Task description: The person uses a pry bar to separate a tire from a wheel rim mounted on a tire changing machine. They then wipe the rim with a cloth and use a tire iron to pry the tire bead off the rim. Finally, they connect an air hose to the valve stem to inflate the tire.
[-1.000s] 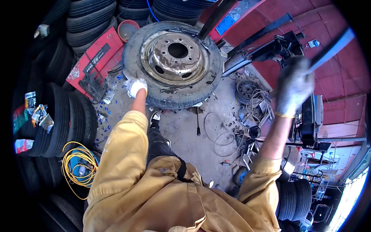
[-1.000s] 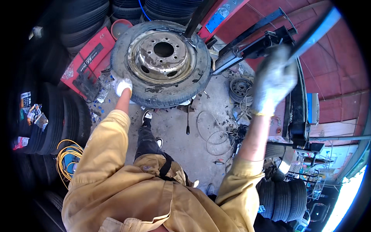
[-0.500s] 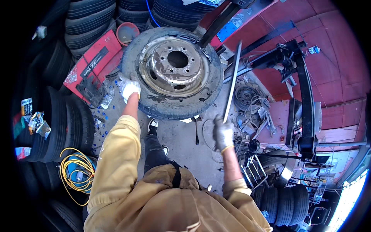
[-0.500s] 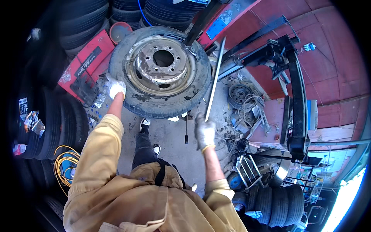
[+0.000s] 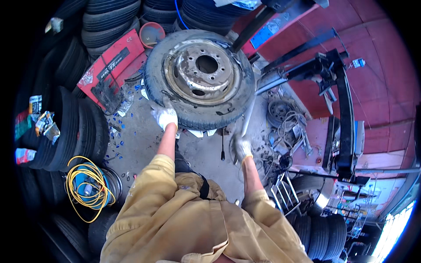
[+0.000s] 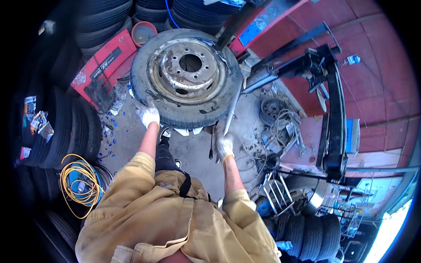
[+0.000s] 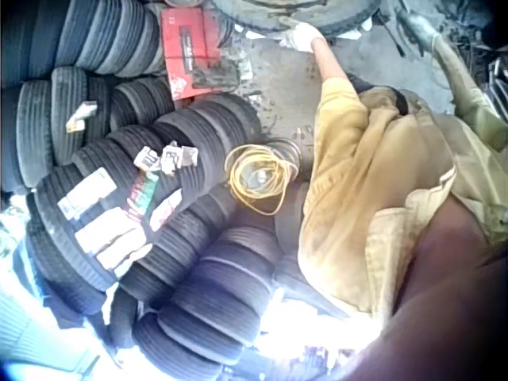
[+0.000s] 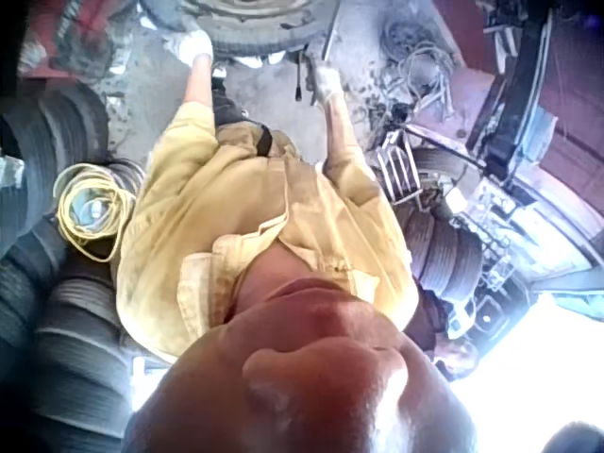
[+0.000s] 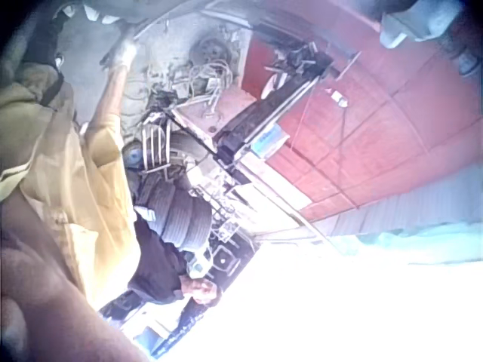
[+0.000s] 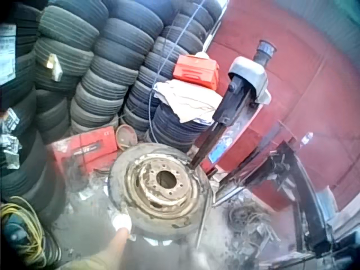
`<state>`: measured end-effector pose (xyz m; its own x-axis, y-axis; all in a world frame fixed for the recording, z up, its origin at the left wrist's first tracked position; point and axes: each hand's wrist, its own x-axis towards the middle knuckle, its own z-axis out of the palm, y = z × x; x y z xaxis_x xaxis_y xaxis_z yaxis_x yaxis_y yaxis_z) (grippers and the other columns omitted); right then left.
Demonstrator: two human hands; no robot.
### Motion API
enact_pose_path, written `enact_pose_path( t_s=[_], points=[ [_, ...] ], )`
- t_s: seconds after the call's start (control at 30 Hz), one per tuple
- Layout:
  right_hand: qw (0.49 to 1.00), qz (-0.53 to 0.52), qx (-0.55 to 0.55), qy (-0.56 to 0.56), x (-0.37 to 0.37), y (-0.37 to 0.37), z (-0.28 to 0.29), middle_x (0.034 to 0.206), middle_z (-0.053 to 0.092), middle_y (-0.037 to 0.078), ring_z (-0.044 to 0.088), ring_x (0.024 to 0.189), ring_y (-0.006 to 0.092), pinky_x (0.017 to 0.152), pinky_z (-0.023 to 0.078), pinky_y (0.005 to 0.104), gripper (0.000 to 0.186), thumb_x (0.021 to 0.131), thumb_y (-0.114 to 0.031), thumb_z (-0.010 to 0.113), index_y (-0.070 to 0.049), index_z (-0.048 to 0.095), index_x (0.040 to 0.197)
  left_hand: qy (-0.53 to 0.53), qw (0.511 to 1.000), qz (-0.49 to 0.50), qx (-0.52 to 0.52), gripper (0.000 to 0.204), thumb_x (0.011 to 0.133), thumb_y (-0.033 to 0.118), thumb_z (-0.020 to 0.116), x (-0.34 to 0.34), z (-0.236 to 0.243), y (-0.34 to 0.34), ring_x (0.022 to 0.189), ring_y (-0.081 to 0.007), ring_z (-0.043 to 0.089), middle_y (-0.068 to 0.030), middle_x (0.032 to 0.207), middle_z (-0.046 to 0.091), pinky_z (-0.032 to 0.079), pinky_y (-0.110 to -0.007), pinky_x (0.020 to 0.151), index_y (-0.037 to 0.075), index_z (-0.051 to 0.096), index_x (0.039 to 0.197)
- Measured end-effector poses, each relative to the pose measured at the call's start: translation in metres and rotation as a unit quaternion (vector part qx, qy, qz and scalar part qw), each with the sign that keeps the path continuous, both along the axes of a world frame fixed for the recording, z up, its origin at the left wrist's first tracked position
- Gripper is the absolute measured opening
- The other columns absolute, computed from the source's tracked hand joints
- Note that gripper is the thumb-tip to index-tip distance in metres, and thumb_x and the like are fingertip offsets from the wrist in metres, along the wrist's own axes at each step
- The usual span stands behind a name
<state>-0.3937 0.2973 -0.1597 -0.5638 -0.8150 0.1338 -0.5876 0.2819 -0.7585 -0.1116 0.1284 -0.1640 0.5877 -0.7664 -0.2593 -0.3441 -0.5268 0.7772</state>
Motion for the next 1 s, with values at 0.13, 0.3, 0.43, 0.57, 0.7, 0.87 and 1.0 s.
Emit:
enact_pose_path(
  t_s=[0.13, 0.3, 0.43, 0.57, 0.7, 0.87, 1.0],
  points=[
    [0.963, -0.075, -0.032, -0.256, 0.057, -0.006, 0.087, 0.059, 0.051, -0.002, 0.043, 0.045, 0.0090, 0.043, 0.033, 0.0288, 0.031, 0.099, -0.033, 0.063, -0.009, 0.059, 0.079, -0.020, 0.997, 0.046, -0.054, 0.088, 0.097, 0.056, 0.054, 0.012, -0.020, 0.015, 0.124, -0.0496, 0.052, -0.0378, 0.137, 0.047, 0.044, -0.051, 0.106, -0.001, 0.022, 0.157],
    [0.946, -0.002, -0.319, -0.056, 0.038, -0.059, 0.280, 0.065, 0.050, -0.005, 0.041, 0.054, 0.0032, 0.047, 0.032, 0.0227, 0.040, 0.104, -0.042, 0.058, -0.009, 0.060, 0.081, -0.120, 0.978, 0.157, 0.064, 0.077, 0.097, 0.060, 0.051, 0.007, -0.060, -0.031, 0.107, -0.0395, 0.064, -0.0272, 0.121, 0.059, 0.054, -0.047, 0.090, -0.006, 0.045, 0.136],
    [0.883, -0.005, -0.464, -0.066, 0.062, -0.084, 0.404, 0.053, 0.039, -0.005, 0.035, 0.040, 0.0057, 0.035, 0.027, 0.0243, 0.041, 0.103, -0.040, 0.054, -0.005, 0.058, 0.083, -0.106, 0.980, 0.163, 0.033, 0.076, 0.097, 0.061, 0.051, 0.032, -0.030, -0.034, 0.108, -0.0422, 0.063, -0.0293, 0.119, 0.059, 0.054, -0.049, 0.089, -0.005, 0.045, 0.135],
    [0.878, 0.006, -0.478, -0.040, 0.081, -0.089, 0.393, 0.053, 0.035, -0.003, 0.035, 0.040, 0.0063, 0.035, 0.028, 0.0237, 0.040, 0.106, -0.037, 0.047, -0.003, 0.056, 0.089, -0.125, 0.986, 0.108, 0.028, 0.073, 0.097, 0.061, 0.050, 0.046, -0.032, -0.046, 0.107, -0.0440, 0.064, -0.0309, 0.119, 0.059, 0.054, -0.049, 0.090, -0.006, 0.048, 0.127],
    [0.913, 0.053, -0.376, -0.149, 0.106, -0.104, 0.301, 0.054, 0.036, -0.003, 0.036, 0.042, 0.0056, 0.036, 0.029, 0.0232, 0.035, 0.106, -0.035, 0.052, -0.001, 0.057, 0.099, -0.130, 0.986, 0.094, 0.040, 0.072, 0.097, 0.059, 0.051, 0.059, -0.023, -0.059, 0.109, -0.0441, 0.063, -0.0314, 0.120, 0.059, 0.053, -0.048, 0.093, -0.007, 0.049, 0.127],
    [0.967, -0.052, -0.187, -0.163, 0.138, -0.104, 0.181, 0.056, 0.047, -0.002, 0.041, 0.047, 0.0061, 0.044, 0.032, 0.0250, 0.032, 0.103, -0.030, 0.057, -0.001, 0.067, 0.096, -0.052, 0.995, 0.054, 0.060, 0.081, 0.097, 0.059, 0.050, 0.074, 0.002, -0.065, 0.122, -0.0468, 0.056, -0.0348, 0.133, 0.052, 0.047, -0.050, 0.102, -0.007, 0.041, 0.143],
    [0.993, -0.055, -0.068, -0.083, 0.170, -0.103, 0.052, 0.070, 0.064, 0.006, 0.054, 0.062, 0.0119, 0.056, 0.044, 0.0312, 0.032, 0.101, -0.026, 0.061, 0.005, 0.067, 0.096, -0.053, 0.996, 0.050, 0.049, 0.081, 0.096, 0.059, 0.050, 0.077, -0.010, -0.069, 0.117, -0.0447, 0.057, -0.0310, 0.130, 0.053, 0.046, -0.049, 0.100, -0.006, 0.038, 0.144]
  ],
)
